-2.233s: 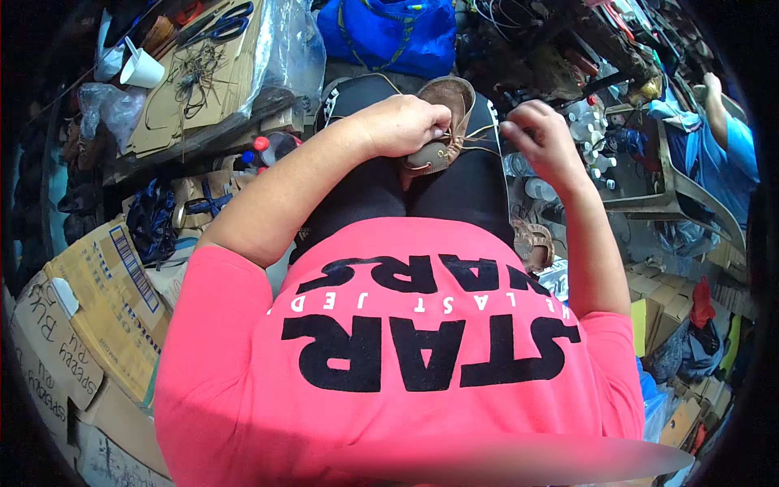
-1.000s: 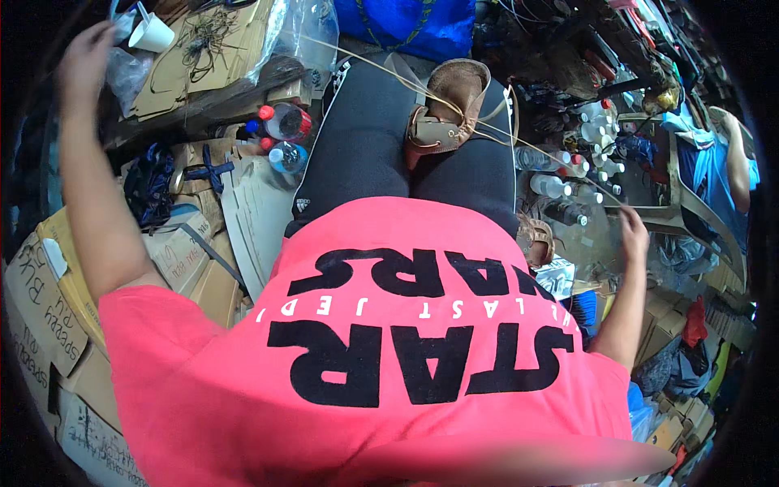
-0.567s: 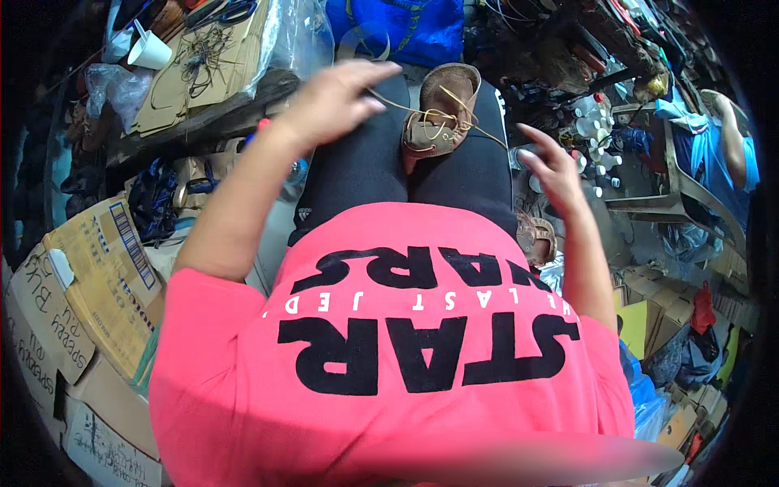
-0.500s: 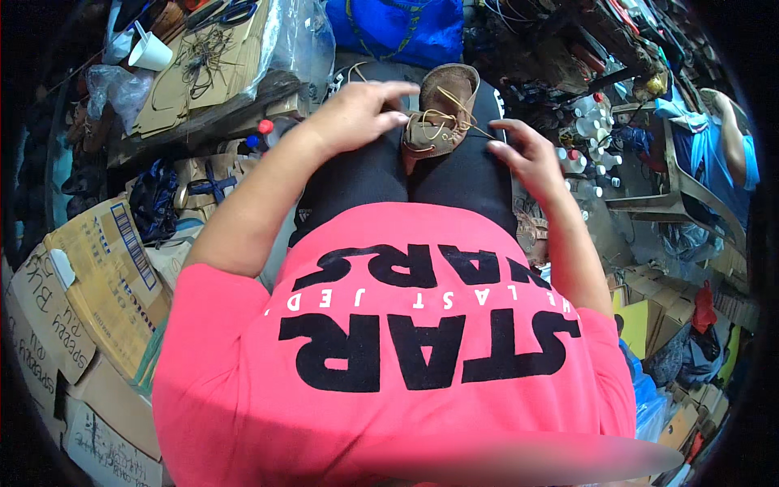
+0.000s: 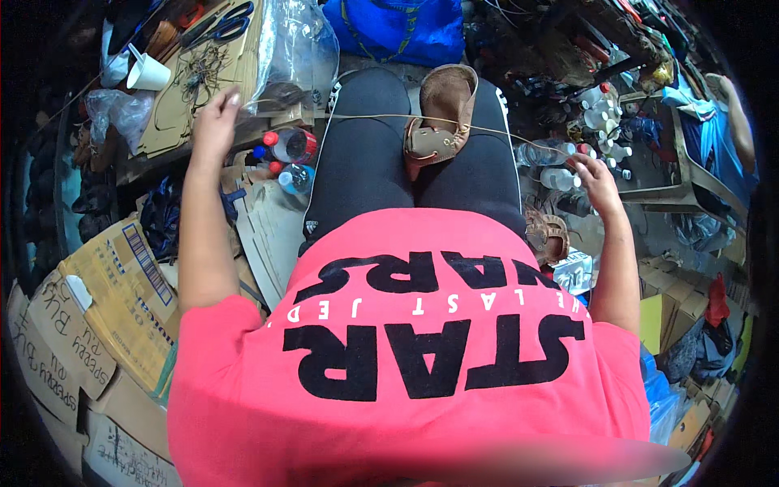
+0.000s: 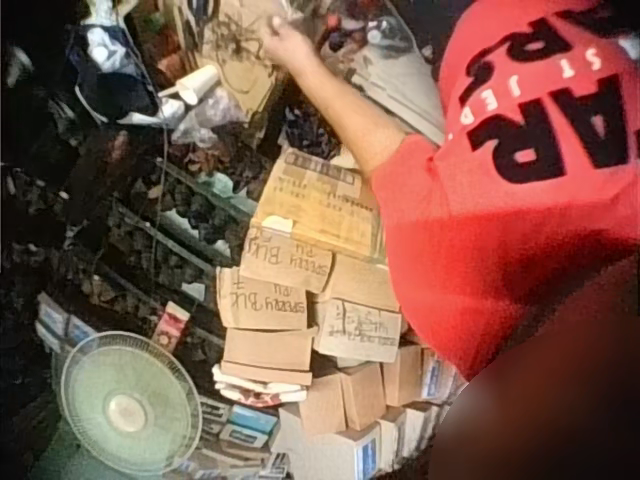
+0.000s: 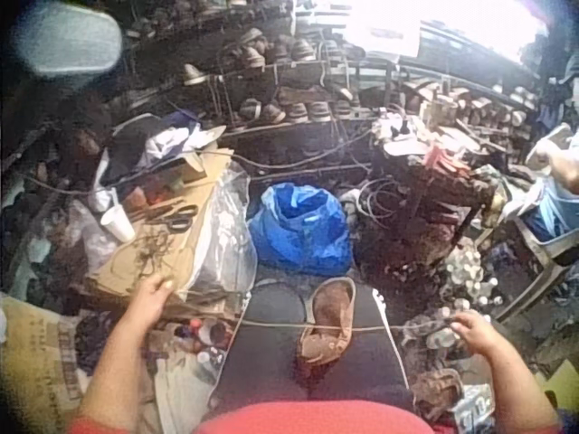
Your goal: Hand-stitching or lacing a leather shoe upper in a workshop.
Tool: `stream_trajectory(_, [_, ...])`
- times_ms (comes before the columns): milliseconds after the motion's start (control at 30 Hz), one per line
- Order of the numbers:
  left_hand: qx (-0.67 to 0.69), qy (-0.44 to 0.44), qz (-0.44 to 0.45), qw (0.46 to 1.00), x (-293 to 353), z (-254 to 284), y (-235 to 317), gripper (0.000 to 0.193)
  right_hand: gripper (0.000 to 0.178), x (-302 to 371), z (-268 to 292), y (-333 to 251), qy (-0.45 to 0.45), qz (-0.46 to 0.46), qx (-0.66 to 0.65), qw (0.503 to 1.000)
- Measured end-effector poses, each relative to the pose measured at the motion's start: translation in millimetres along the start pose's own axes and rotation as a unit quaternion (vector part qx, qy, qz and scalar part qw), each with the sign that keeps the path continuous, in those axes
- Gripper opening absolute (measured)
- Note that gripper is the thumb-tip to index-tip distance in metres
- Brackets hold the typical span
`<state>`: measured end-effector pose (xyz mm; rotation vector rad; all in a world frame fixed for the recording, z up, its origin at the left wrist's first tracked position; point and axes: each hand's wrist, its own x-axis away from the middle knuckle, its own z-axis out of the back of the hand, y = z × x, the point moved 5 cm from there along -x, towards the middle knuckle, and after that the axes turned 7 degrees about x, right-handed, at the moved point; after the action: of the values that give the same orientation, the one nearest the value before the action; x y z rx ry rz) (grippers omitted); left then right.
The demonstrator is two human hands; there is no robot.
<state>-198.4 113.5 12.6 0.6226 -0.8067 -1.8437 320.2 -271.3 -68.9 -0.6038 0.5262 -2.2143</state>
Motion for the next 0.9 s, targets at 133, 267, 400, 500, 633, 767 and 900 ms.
stream_trajectory(133, [-0.003,-0.070,-0.260,0.963,17,-85,100,0.045,0.034,-2,-2,-64,0.002,0.120,0.038,0.992])
stream_trajectory(267, [0.062,-0.259,-0.347,0.899,28,-182,180,0.051,0.023,-5,-34,-166,-0.062,0.247,-0.141,0.957])
stream_trajectory(400, [0.047,-0.342,-0.296,0.891,15,-219,197,0.044,0.014,-13,-40,-203,-0.053,0.302,-0.011,0.952])
stream_trajectory(500, [-0.024,-0.446,-0.231,0.864,12,-232,188,0.036,0.015,-18,-42,-202,-0.074,0.302,-0.103,0.945])
stream_trajectory(633, [0.043,-0.499,-0.157,0.851,13,-238,181,0.030,0.014,-17,-50,-199,-0.098,0.320,-0.087,0.938])
stream_trajectory(767, [0.119,-0.549,-0.092,0.823,15,-239,174,0.029,0.015,-10,-56,-198,-0.098,0.300,-0.126,0.941])
stream_trajectory(900, [0.108,-0.566,-0.098,0.811,15,-238,168,0.028,0.016,5,-56,-197,-0.032,0.305,-0.072,0.949])
